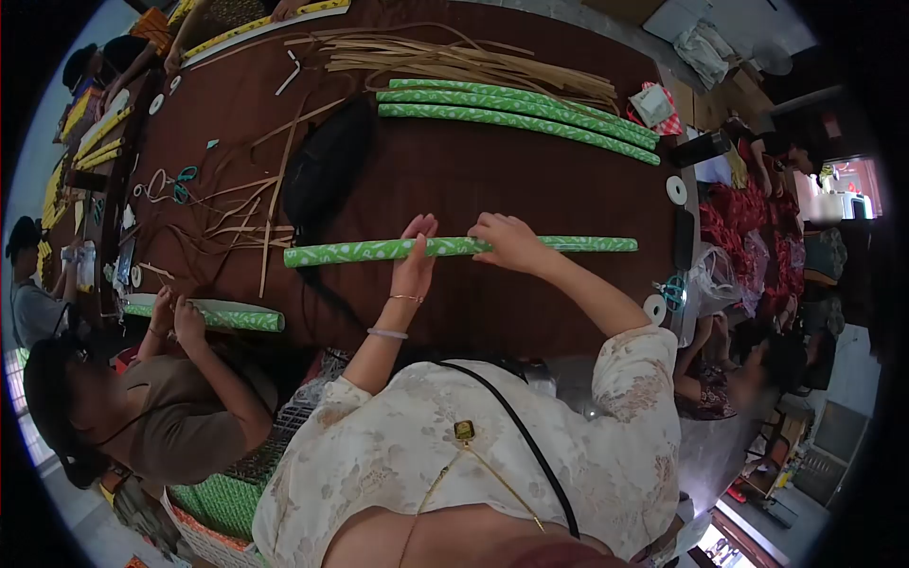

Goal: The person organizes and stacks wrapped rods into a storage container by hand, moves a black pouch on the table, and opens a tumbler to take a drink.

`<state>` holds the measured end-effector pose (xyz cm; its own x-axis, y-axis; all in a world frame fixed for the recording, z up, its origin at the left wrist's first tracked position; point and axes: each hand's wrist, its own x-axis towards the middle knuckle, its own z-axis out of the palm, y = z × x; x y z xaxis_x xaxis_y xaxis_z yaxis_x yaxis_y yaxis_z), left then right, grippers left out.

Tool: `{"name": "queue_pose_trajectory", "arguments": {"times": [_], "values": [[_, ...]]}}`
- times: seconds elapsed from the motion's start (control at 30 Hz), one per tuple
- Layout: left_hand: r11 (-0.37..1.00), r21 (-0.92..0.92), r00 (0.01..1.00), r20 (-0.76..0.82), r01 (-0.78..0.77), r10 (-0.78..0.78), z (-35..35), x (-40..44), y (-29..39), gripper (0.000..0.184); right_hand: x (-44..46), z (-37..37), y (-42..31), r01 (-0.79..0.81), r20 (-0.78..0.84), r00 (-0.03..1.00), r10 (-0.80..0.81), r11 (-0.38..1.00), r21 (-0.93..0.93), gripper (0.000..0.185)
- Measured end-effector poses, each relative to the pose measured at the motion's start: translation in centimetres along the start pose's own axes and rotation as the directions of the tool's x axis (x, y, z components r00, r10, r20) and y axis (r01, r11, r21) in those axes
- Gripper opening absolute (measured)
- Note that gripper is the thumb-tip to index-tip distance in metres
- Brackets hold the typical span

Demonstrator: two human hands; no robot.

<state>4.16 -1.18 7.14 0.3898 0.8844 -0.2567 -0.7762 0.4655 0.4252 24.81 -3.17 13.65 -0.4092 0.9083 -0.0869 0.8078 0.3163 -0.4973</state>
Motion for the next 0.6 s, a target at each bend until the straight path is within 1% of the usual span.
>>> {"name": "queue_pose_trajectory", "arguments": {"times": [0.03,0.07,0.1,0.13,0.17,0.2,0.23,0.27,0.3,0.33,0.37,0.4,0.47,0.5,0.53,0.6], "values": [[0.998,0.069,1.0,-0.007,0.01,-0.01,-0.7,-0.1,0.5,0.032,0.2,0.3,0.2,-0.001,0.001,1.0,0.001,1.0,0.002,0.037],[0.99,0.137,1.0,-0.012,0.019,-0.017,-1.3,-0.1,0.9,0.021,0.8,0.2,0.8,-0.001,0.073,0.997,-0.003,0.999,0.048,0.04],[0.992,0.115,0.997,-0.058,0.054,-0.047,-1.5,-0.4,1.5,0.009,1.6,-0.2,1.7,-0.002,0.144,0.989,-0.011,0.996,0.091,0.043],[0.992,0.116,0.997,-0.057,0.05,-0.043,-2.2,-0.4,1.9,0.009,3.0,-0.1,3.9,-0.05,0.063,0.997,0.043,0.993,0.11,0.049],[0.993,0.099,0.997,-0.046,0.06,-0.056,-3.6,-0.3,1.9,0.009,4.2,-1.1,5.6,-0.079,-0.087,0.993,0.076,0.996,-0.033,0.045],[0.994,0.082,0.997,-0.037,0.069,-0.067,-5.0,-0.2,1.9,0.008,5.9,-1.8,8.6,-0.145,-0.208,0.971,0.118,0.982,-0.12,0.041],[0.994,0.072,0.996,-0.043,0.087,-0.084,-5.8,-0.2,1.9,0.006,7.0,-2.7,11.2,-0.248,-0.324,0.928,0.183,0.953,-0.172,0.038],[0.995,0.071,0.996,-0.044,0.074,-0.071,-6.3,-0.3,1.9,0.006,7.8,-3.2,13.3,-0.423,-0.388,0.86,0.331,0.888,-0.18,0.04],[0.991,0.075,0.993,-0.053,0.112,-0.108,-6.7,-0.4,2.0,0.007,8.7,-3.4,16.3,-0.521,-0.398,0.83,0.392,0.8,-0.298,0.042],[0.986,0.078,0.988,-0.064,0.146,-0.141,-7.2,-0.5,2.2,0.008,9.4,-4.9,16.8,-0.595,-0.303,0.799,0.52,0.757,-0.271,0.046],[0.975,0.111,0.978,-0.101,0.195,-0.184,-7.8,-0.6,2.4,0.01,9.8,-5.0,18.6,-0.587,-0.276,0.808,0.521,0.75,-0.304,0.048],[0.979,0.108,0.981,-0.111,0.172,-0.16,-8.0,-0.6,2.7,0.01,10.4,-4.7,20.2,-0.577,-0.248,0.817,0.521,0.745,-0.336,0.05],[0.974,0.152,0.985,0.008,0.166,-0.17,-8.2,-0.8,2.6,0.011,11.2,-5.9,18.8,-0.624,-0.132,0.774,0.619,0.71,-0.328,0.049],[0.971,0.164,0.982,0.043,0.175,-0.184,-8.1,-0.9,2.8,0.012,11.5,-5.9,18.8,-0.628,-0.151,0.772,0.617,0.705,-0.329,0.047],[0.976,0.151,0.987,0.025,0.155,-0.16,-8.0,-0.9,2.8,0.012,11.7,-5.5,19.3,-0.604,-0.134,0.79,0.599,0.72,-0.341,0.047],[0.97,0.163,0.973,0.112,0.181,-0.2,-7.9,-0.8,2.8,0.017,11.6,-4.8,20.0,-0.599,-0.204,0.799,0.566,0.715,-0.36,0.043]]}}
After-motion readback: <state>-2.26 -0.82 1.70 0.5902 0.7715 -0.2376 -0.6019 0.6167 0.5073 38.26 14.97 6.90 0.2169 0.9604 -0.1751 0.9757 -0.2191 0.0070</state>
